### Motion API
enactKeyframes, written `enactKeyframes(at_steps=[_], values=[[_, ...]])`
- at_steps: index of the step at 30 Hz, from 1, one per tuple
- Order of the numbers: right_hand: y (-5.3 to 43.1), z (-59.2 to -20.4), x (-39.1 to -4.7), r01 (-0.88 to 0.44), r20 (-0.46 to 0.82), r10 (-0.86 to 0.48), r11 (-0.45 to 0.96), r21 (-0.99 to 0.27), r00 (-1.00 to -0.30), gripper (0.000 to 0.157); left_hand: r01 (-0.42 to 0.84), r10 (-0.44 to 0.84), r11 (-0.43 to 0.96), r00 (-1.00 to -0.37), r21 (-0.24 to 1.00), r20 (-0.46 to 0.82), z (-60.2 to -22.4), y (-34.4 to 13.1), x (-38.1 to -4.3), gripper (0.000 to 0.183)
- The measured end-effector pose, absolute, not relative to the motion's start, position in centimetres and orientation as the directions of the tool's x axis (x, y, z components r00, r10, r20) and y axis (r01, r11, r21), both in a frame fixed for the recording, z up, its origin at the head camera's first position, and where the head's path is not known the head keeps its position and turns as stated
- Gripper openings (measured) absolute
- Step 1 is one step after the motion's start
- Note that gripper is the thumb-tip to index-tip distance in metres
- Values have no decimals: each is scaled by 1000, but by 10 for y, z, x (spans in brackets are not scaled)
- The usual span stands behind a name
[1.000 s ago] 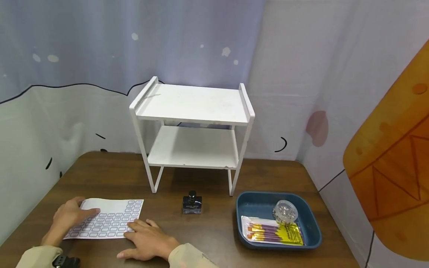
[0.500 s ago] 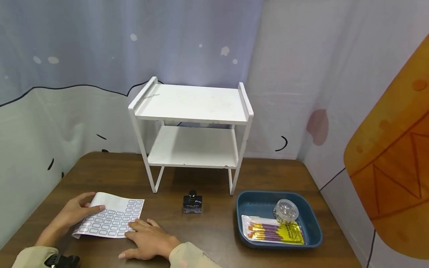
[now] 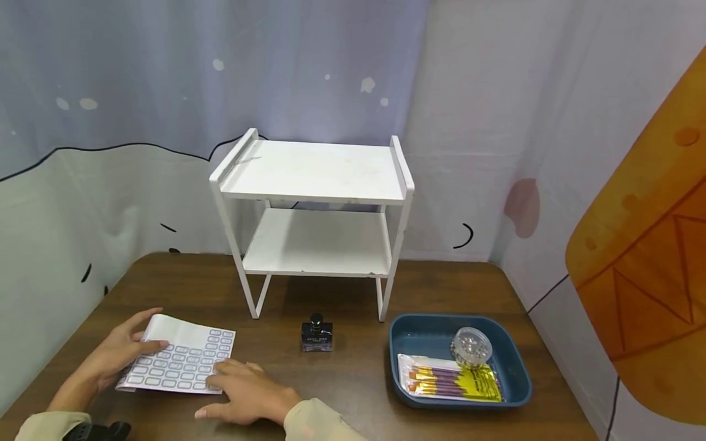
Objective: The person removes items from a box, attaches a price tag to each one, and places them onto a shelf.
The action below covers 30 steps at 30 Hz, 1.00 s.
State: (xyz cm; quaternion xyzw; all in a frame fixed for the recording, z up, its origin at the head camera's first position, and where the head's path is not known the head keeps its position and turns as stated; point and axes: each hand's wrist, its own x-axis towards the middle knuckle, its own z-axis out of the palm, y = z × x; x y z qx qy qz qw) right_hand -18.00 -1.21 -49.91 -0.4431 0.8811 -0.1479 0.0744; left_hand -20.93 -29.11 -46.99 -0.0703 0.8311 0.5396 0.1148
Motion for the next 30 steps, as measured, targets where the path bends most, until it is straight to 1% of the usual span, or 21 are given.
enactKeyframes(at_steps=[3, 6, 9, 11, 13, 15, 17, 19, 22, 24, 27, 30], values=[[-9, -493, -177, -736, 80, -778, 547, -399, -623, 56, -245, 13, 332, -964, 911, -264, -465, -292, -203, 92], [-5, -485, -173, -695, 174, -723, 524, -492, -668, 52, -237, 27, 252, -967, 938, -252, -456, -291, -197, 91], [-1, -478, -168, -622, 259, -616, 496, -607, -744, 49, -218, 58, 171, -971, 961, -231, -446, -287, -193, 85], [2, -474, -167, -550, 287, -524, 459, -698, -802, 51, -196, 87, 112, -975, 974, -206, -440, -283, -190, 79], [5, -470, -167, -467, 278, -441, 408, -785, -853, 56, -160, 138, 38, -977, 986, -164, -435, -278, -188, 74], [9, -465, -169, -371, 226, -399, 335, -866, -888, 62, -128, 199, -49, -973, 991, -116, -430, -272, -187, 71], [11, -462, -172, -256, 147, -401, 234, -938, -904, 69, -109, 256, -136, -964, 985, -71, -425, -265, -185, 69], [14, -460, -173, -137, 81, -420, 107, -985, -904, 74, -101, 293, -191, -955, 976, -41, -421, -257, -184, 69], [19, -457, -175, -37, 59, -431, -59, -998, -901, 83, -99, 278, -171, -959, 980, -48, -415, -245, -183, 69], [24, -453, -175, -40, 85, -414, -115, -993, -907, 85, -105, 232, -103, -970, 989, -79, -411, -238, -183, 70], [34, -448, -176, -90, 126, -389, -109, -990, -913, 84, -124, 166, 5, -978, 992, -123, -406, -229, -181, 72], [47, -444, -178, -130, 155, -382, -90, -987, -911, 84, -124, 158, 54, -979, 991, -131, -403, -226, -179, 75]])
